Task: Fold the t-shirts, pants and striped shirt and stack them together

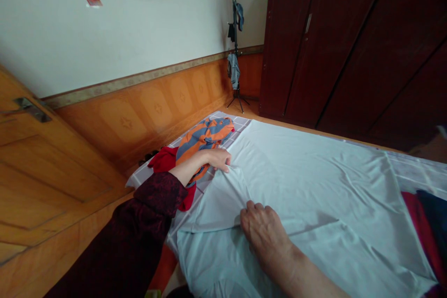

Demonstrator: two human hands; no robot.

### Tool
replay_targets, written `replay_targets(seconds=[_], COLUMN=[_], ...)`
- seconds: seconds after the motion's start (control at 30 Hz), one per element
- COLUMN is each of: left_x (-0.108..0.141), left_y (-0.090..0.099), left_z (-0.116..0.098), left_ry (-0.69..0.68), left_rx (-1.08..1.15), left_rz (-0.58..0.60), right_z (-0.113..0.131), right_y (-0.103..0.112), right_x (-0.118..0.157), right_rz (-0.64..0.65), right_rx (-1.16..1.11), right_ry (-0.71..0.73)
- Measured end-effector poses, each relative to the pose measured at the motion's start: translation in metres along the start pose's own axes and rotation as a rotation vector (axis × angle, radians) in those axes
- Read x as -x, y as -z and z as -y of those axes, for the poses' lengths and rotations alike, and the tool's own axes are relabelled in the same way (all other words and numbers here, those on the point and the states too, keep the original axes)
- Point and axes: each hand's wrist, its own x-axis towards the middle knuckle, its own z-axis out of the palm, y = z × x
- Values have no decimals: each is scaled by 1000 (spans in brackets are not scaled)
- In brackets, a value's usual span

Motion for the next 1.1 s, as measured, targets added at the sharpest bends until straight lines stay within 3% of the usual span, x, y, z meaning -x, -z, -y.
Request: replay_targets(seconds=[0.1, 0.27, 0.33, 0.47, 0.57, 0.63, 0.87, 1.1], left_x=[-3, -4, -3, -1, -1, -2, 0, 2], left_y=[-4, -9, -8, -9, -13, -16, -21, -22], left_z=[-2, 0, 5, 10, 8, 6, 7, 7], left_ry=[-21, -77, -84, -116, -162, -182, -190, -121], left_rx=[-19, 20, 20, 2, 18, 34, 56, -14], left_rz=[-36, -50, -54, -77, -94, -109, -145, -198], right_z=[-1, -3, -4, -6, -12, -16, -25, -30], right_y=[-6, -40, -48, -36, -16, -8, -13, -14], right_x=[8, 21, 20, 6, -8, -14, -17, -12], right_rz=[-90, -502, -530, -357, -125, -53, -13, -55], right_rx=[63, 198, 192, 64, -81, -120, -134, -44], right_ry=[30, 108, 93, 19, -158, -263, -259, -258])
